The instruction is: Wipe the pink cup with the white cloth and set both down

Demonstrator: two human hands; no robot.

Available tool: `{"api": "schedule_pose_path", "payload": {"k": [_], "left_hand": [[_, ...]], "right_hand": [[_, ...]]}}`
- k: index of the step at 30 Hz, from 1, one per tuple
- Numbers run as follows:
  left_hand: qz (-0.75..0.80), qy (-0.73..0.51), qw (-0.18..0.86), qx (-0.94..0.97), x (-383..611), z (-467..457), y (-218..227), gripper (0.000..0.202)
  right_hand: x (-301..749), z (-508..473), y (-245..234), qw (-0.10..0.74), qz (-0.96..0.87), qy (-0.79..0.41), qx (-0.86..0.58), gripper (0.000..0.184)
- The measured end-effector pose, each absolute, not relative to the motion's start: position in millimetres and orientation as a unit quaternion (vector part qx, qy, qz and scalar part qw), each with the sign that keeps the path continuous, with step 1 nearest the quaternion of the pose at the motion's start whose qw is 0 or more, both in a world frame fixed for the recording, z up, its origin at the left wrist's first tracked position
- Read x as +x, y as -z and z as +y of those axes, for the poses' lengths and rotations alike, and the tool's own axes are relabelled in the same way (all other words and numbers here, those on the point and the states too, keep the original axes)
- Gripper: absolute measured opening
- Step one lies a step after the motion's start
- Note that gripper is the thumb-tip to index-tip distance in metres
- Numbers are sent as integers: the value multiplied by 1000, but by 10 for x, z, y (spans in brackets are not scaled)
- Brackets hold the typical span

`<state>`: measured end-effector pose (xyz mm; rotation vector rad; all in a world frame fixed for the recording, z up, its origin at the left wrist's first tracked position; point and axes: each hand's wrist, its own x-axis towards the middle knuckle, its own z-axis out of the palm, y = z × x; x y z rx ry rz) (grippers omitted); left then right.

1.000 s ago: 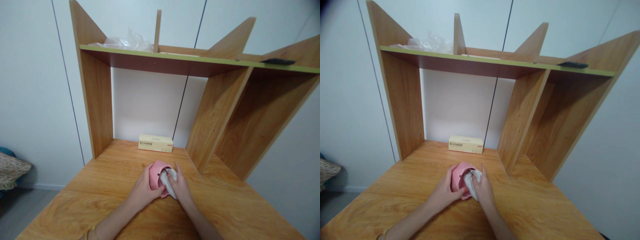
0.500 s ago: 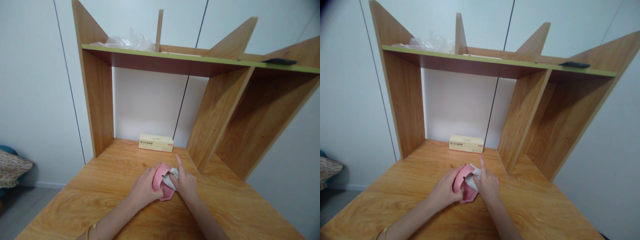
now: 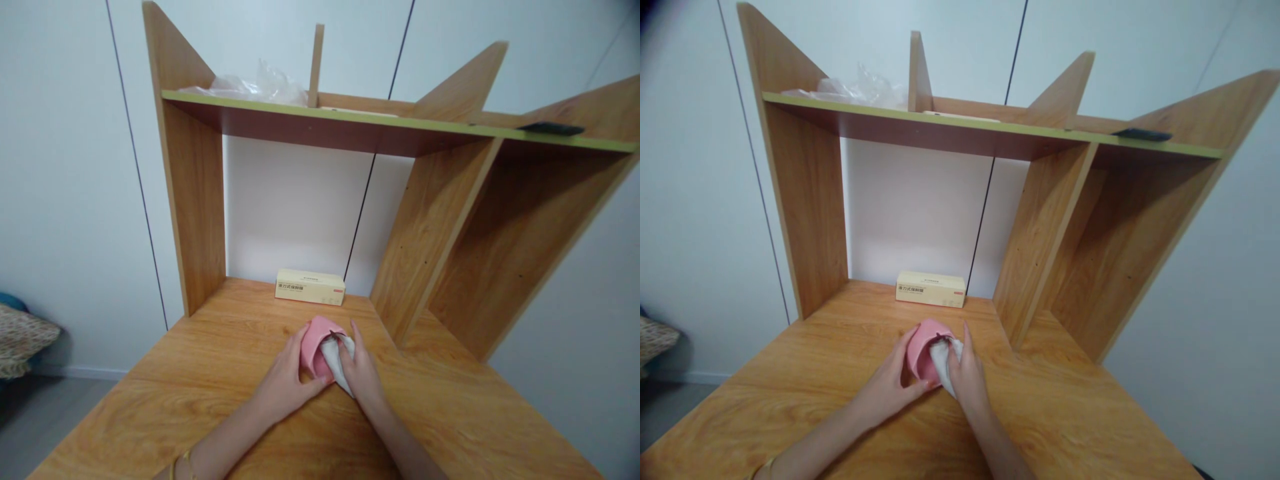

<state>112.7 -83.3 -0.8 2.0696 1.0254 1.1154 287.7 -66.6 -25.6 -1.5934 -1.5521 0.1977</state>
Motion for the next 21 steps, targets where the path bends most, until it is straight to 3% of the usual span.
{"api": "schedule_pose_path", "payload": {"k": [5,13,16,21], "left_hand": [[358,-430,323,763,1153,-800,76,75],[419,-351,236,803,1103,-861,-132,73],[430,-316,178,827,1097,-910,-213,73],[433,-286,133,844,1079,-925,-254,71]], "right_hand": [[2867,-653,253,435,-623,-78,-645,58],[2896,-790,-4,281,-649,86,-702,63],[2911,-822,-44,286,-676,93,-673,67],[2889,-796,28,324,-684,3,-653,64]]}}
